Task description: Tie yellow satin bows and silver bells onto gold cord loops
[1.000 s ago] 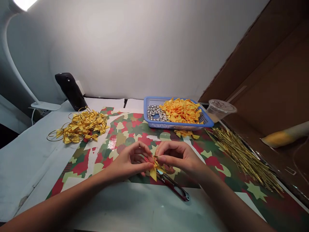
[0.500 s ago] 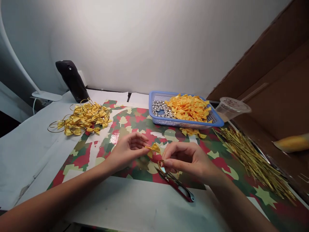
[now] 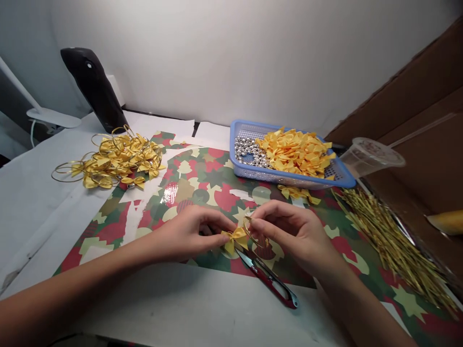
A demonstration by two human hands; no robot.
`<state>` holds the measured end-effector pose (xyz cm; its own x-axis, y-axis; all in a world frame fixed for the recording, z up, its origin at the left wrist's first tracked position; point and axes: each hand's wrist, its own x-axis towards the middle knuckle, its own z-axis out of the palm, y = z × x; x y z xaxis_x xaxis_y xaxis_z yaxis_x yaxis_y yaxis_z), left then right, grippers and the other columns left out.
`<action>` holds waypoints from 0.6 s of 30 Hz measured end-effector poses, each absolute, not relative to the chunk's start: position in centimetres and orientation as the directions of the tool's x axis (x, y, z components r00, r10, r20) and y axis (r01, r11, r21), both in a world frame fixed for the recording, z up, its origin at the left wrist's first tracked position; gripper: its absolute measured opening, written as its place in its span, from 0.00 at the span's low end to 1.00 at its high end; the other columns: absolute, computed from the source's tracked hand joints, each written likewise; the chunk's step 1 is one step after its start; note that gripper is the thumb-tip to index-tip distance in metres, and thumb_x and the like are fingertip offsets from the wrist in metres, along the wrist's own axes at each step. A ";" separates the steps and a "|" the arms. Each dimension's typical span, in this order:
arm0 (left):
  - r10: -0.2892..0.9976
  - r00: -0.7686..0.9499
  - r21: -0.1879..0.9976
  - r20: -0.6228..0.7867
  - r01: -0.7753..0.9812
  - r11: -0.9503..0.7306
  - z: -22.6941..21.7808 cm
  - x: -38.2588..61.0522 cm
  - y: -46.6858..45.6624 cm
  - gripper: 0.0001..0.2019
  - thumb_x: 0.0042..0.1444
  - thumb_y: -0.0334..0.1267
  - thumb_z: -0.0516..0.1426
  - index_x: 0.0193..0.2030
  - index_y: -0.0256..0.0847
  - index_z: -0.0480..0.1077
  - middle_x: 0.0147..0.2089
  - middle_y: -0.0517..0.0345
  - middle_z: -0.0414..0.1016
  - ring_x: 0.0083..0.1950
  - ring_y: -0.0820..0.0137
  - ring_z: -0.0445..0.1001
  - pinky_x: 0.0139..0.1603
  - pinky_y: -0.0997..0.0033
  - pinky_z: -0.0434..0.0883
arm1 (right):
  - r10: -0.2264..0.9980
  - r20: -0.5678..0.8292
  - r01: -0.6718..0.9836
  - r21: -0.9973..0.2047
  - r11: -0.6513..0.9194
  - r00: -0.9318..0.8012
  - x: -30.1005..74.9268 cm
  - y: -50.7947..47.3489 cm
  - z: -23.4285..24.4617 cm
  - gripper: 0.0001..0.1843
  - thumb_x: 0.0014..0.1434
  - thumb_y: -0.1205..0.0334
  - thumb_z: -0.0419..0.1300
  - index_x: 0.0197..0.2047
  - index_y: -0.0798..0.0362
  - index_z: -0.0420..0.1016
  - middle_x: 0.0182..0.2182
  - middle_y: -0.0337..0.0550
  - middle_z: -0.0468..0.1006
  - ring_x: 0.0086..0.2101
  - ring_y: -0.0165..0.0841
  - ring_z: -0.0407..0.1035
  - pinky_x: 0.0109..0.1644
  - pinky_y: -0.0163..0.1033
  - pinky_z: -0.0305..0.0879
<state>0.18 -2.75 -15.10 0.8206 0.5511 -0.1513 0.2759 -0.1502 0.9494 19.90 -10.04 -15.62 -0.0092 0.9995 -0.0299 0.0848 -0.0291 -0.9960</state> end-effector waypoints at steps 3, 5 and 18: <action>0.543 0.814 0.931 -0.205 0.333 -0.149 -14.4 0.3 -2.7 0.09 0.56 0.34 0.56 0.41 0.35 0.76 0.37 0.55 0.80 0.38 0.70 0.76 0.32 0.78 0.71 | 1.000 0.004 0.097 -0.995 0.001 0.027 19.9 -10.3 -15.7 0.10 0.54 0.54 0.64 0.28 0.51 0.74 0.22 0.37 0.73 0.19 0.25 0.65 0.19 0.30 0.65; 0.536 0.808 0.923 -0.244 0.362 -0.127 -14.1 0.4 -2.7 0.09 0.56 0.35 0.57 0.39 0.34 0.76 0.35 0.55 0.79 0.38 0.70 0.76 0.31 0.79 0.70 | 0.999 -0.001 0.129 -0.992 -0.006 0.043 19.9 -10.3 -15.7 0.10 0.55 0.54 0.64 0.29 0.51 0.74 0.22 0.36 0.72 0.19 0.25 0.65 0.20 0.30 0.66; 0.576 0.778 0.886 -0.251 0.425 -0.187 -14.6 0.2 -2.4 0.09 0.54 0.34 0.56 0.39 0.37 0.77 0.40 0.53 0.79 0.37 0.69 0.75 0.35 0.74 0.70 | 0.956 0.041 0.558 -0.804 0.204 -0.291 20.2 -10.7 -14.8 0.06 0.59 0.65 0.58 0.30 0.48 0.73 0.48 0.46 0.66 0.54 0.39 0.62 0.40 0.36 0.70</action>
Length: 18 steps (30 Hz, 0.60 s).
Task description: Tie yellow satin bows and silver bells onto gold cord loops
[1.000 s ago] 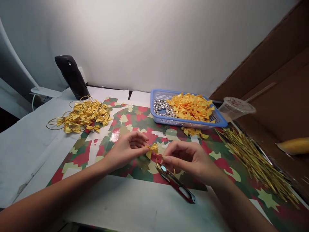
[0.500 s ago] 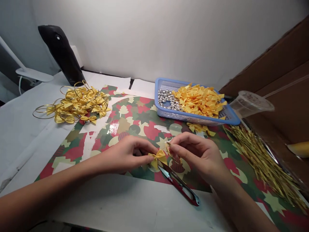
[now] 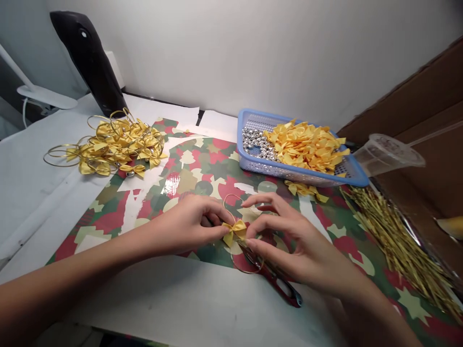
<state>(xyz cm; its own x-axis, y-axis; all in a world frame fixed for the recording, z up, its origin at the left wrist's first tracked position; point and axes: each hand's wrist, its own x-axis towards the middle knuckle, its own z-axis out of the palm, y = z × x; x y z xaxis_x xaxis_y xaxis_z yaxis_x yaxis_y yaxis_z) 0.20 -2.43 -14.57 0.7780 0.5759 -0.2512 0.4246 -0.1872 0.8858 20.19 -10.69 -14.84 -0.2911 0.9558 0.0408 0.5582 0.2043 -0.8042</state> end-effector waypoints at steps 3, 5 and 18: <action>0.588 0.776 0.874 -0.226 0.428 -0.228 -14.6 0.2 -2.6 0.09 0.54 0.35 0.56 0.37 0.38 0.77 0.40 0.53 0.76 0.36 0.70 0.74 0.32 0.75 0.69 | 0.951 -0.038 0.562 -0.814 0.149 -0.307 19.7 -10.6 -15.2 0.06 0.60 0.66 0.56 0.31 0.49 0.72 0.48 0.47 0.65 0.51 0.37 0.64 0.35 0.34 0.69; 0.601 0.772 0.862 -0.207 0.435 -0.261 -14.6 0.2 -2.7 0.08 0.53 0.34 0.56 0.37 0.38 0.77 0.37 0.55 0.76 0.33 0.72 0.72 0.28 0.78 0.67 | 0.953 -0.052 0.558 -0.819 0.130 -0.299 19.5 -10.5 -15.5 0.06 0.60 0.66 0.56 0.32 0.50 0.72 0.47 0.46 0.65 0.47 0.35 0.66 0.36 0.35 0.69; 0.612 0.774 0.862 -0.163 0.414 -0.293 -14.2 0.4 -2.9 0.09 0.52 0.28 0.55 0.34 0.38 0.78 0.19 0.66 0.69 0.19 0.80 0.63 0.20 0.82 0.60 | 0.969 -0.036 0.536 -0.838 0.105 -0.246 19.3 -10.2 -16.0 0.07 0.61 0.65 0.56 0.31 0.50 0.70 0.38 0.40 0.70 0.40 0.31 0.67 0.44 0.38 0.64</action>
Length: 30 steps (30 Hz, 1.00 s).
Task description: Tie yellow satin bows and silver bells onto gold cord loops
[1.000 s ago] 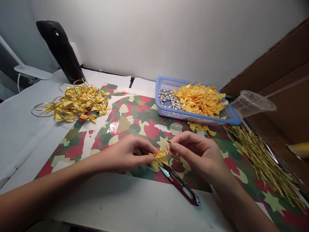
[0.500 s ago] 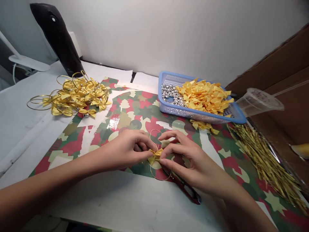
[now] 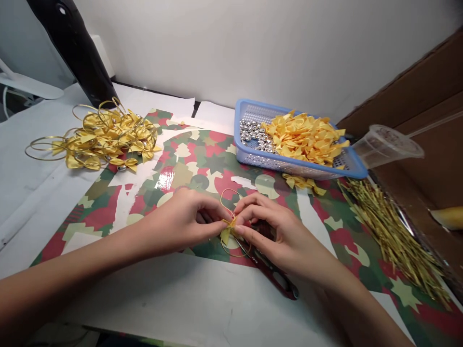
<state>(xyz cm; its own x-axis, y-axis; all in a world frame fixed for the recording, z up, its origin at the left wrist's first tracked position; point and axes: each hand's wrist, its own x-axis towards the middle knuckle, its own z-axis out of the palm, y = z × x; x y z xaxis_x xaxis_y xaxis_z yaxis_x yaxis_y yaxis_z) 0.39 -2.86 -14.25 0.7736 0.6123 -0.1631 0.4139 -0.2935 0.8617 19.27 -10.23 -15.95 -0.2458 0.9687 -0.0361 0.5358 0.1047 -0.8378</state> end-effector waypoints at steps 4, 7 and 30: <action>0.619 0.765 0.864 -0.176 0.421 -0.275 -14.2 0.4 -2.9 0.09 0.52 0.29 0.55 0.33 0.38 0.78 0.20 0.65 0.70 0.19 0.80 0.64 0.20 0.82 0.60 | 0.968 -0.043 0.528 -0.844 0.098 -0.248 19.2 -10.2 -15.8 0.07 0.62 0.67 0.55 0.31 0.51 0.69 0.35 0.39 0.71 0.37 0.31 0.67 0.41 0.37 0.63; 0.637 0.749 0.858 -0.182 0.437 -0.270 -14.2 0.4 -3.1 0.07 0.51 0.30 0.56 0.31 0.37 0.77 0.21 0.64 0.72 0.20 0.79 0.65 0.20 0.82 0.61 | 0.968 -0.047 0.541 -0.836 0.098 -0.247 19.1 -10.1 -15.6 0.08 0.62 0.67 0.55 0.30 0.51 0.69 0.33 0.39 0.72 0.35 0.31 0.67 0.39 0.37 0.63; 0.669 0.704 0.886 -0.237 0.439 -0.148 -15.0 0.5 -3.4 0.05 0.50 0.32 0.58 0.32 0.36 0.76 0.26 0.58 0.79 0.29 0.72 0.77 0.27 0.79 0.72 | 0.979 -0.007 0.555 -0.825 0.110 -0.205 18.2 -10.3 -15.7 0.08 0.60 0.69 0.55 0.30 0.52 0.71 0.34 0.42 0.70 0.34 0.31 0.68 0.35 0.36 0.67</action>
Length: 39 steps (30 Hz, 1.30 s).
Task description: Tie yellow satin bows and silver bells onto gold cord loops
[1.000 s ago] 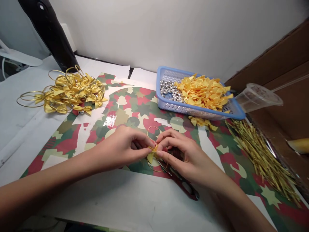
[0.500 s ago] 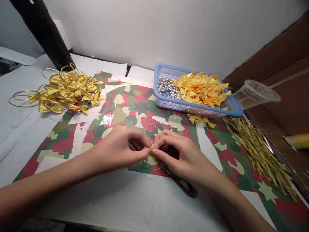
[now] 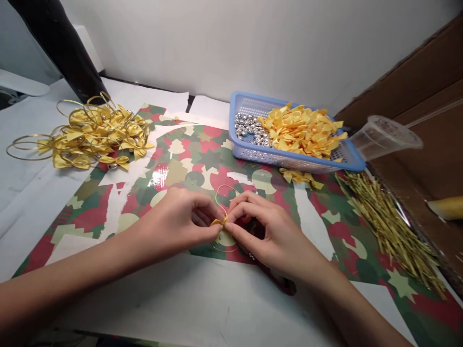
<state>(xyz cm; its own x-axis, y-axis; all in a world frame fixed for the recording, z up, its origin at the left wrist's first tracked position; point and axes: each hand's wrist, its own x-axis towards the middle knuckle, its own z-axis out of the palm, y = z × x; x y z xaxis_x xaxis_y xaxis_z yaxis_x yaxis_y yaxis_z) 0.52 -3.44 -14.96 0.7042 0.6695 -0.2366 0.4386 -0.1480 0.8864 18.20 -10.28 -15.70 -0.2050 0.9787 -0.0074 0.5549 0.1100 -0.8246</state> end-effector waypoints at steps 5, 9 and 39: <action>0.691 0.685 0.879 -0.232 0.452 -0.153 -15.0 0.5 -3.6 0.05 0.50 0.30 0.58 0.32 0.37 0.76 0.24 0.60 0.78 0.26 0.74 0.75 0.23 0.81 0.69 | 0.980 0.001 0.570 -0.813 0.117 -0.199 18.3 -10.3 -15.6 0.07 0.59 0.70 0.56 0.29 0.51 0.71 0.35 0.42 0.71 0.34 0.31 0.69 0.36 0.37 0.68; 0.690 0.684 0.878 -0.234 0.454 -0.152 -14.9 0.5 -3.5 0.05 0.49 0.28 0.58 0.31 0.37 0.76 0.21 0.62 0.76 0.21 0.77 0.71 0.20 0.82 0.66 | 0.980 0.021 0.579 -0.804 0.134 -0.197 18.6 -10.4 -15.6 0.08 0.56 0.71 0.58 0.27 0.52 0.70 0.36 0.42 0.71 0.33 0.30 0.69 0.35 0.36 0.69; 0.676 0.695 0.876 -0.246 0.457 -0.151 -14.9 0.5 -3.3 0.06 0.50 0.29 0.57 0.30 0.38 0.76 0.18 0.65 0.73 0.19 0.79 0.67 0.22 0.81 0.67 | 0.982 0.038 0.561 -0.816 0.137 -0.186 18.8 -10.2 -15.9 0.07 0.59 0.69 0.58 0.30 0.52 0.74 0.33 0.40 0.72 0.27 0.26 0.65 0.26 0.31 0.63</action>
